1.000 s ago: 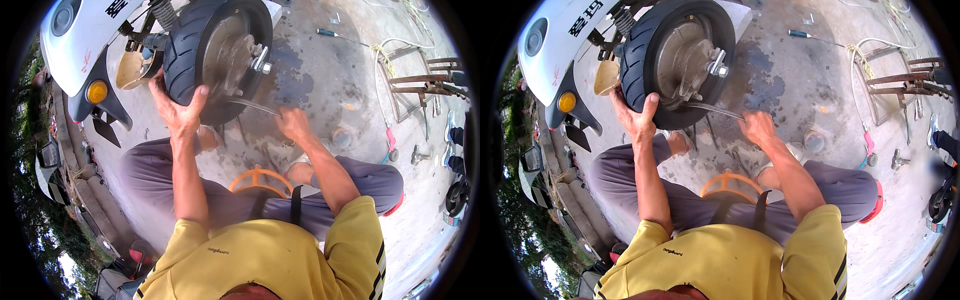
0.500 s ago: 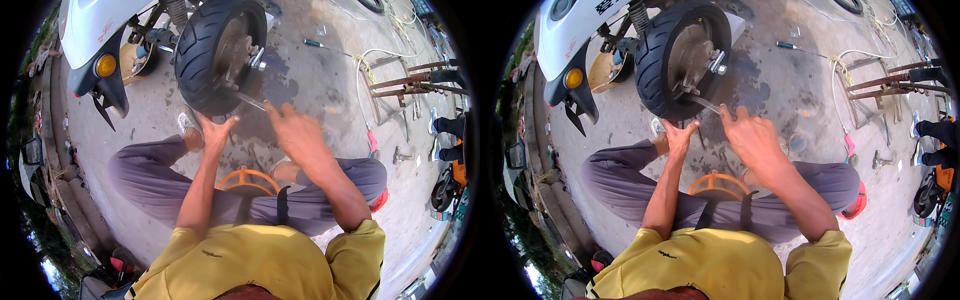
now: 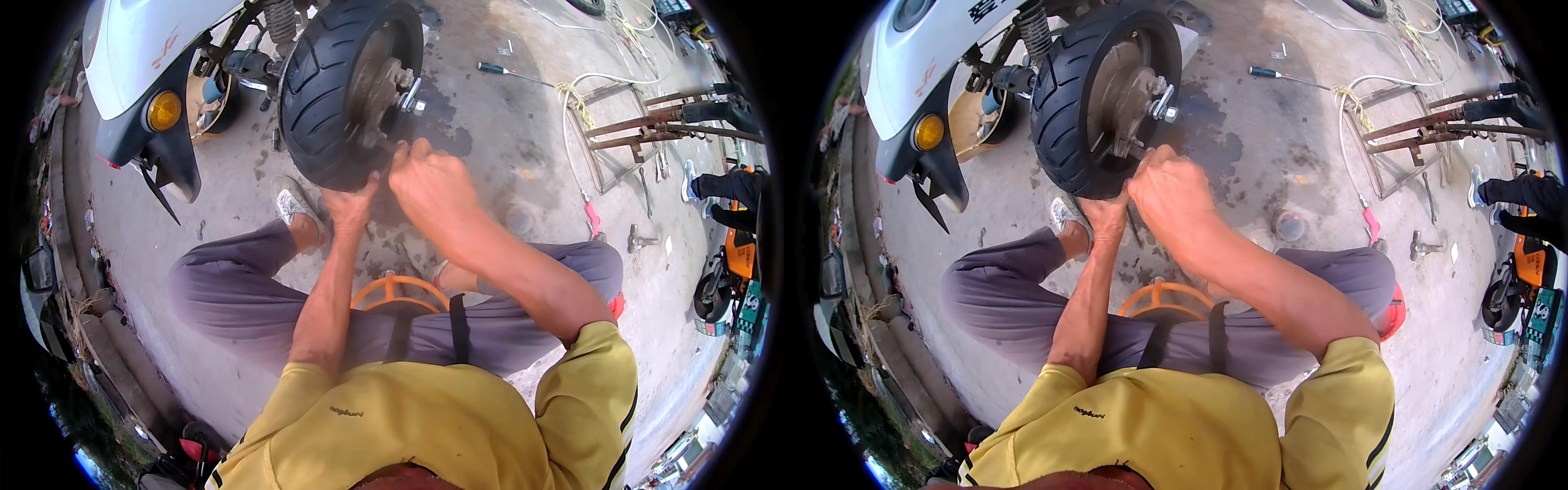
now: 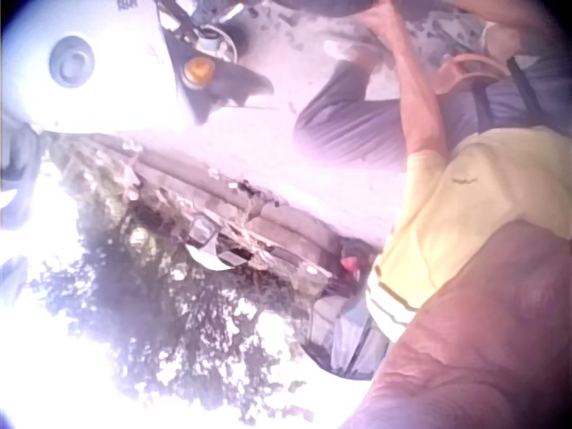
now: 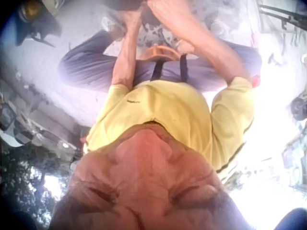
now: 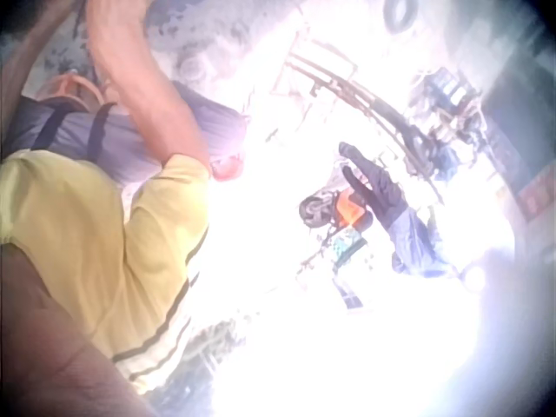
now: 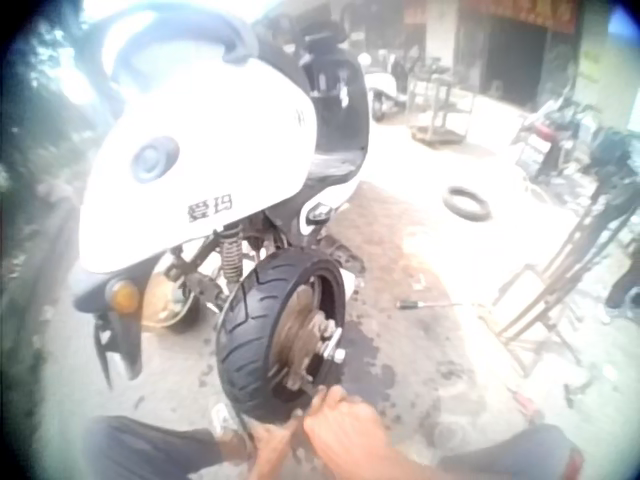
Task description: The person removes the old tire from a scooter wheel, places a new tire onto the rim, and secures it using a wrench and tire levers. The person then tightens the wheel nuts to complete the installation.
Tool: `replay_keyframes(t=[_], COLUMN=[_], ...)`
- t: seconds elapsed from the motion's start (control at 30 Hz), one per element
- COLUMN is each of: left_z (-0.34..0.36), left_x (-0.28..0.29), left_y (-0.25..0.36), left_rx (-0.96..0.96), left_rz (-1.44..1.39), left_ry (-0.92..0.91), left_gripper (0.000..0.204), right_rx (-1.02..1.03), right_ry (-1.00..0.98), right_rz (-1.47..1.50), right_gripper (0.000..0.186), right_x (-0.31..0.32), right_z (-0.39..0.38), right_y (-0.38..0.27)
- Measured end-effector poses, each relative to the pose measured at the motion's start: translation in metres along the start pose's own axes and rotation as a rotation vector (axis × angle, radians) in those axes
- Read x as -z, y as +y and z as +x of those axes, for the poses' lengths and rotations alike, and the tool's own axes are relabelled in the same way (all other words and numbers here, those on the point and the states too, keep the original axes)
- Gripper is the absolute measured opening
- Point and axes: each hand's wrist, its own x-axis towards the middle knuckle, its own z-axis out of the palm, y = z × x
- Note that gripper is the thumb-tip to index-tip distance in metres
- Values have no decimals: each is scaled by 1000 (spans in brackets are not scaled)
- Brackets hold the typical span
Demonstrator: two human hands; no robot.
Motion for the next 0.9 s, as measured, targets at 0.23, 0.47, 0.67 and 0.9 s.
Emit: replay_keyframes(t=[0.23, 0.47, 0.67, 0.9], left_z=[5, 6, 0, 1], left_x=[7, 13, 5, -5], left_y=[-10, 0, -19, -15], left_rx=[-44, -98, 60, 35], left_rz=[-5, 110, 36, 278], left_ry=[-30, 11, 96, 181], left_gripper=[76, 85, 98, 104], right_rx=[145, 267, -23, -822], right_ry=[129, 61, 76, -148], right_rz=[19, 36, 246, 1674], right_gripper=[41, 14, 41, 53], right_x=[-1, 10, -6, -34], right_z=[10, 19, -30, -154], right_y=[14, 20, 14, -30])
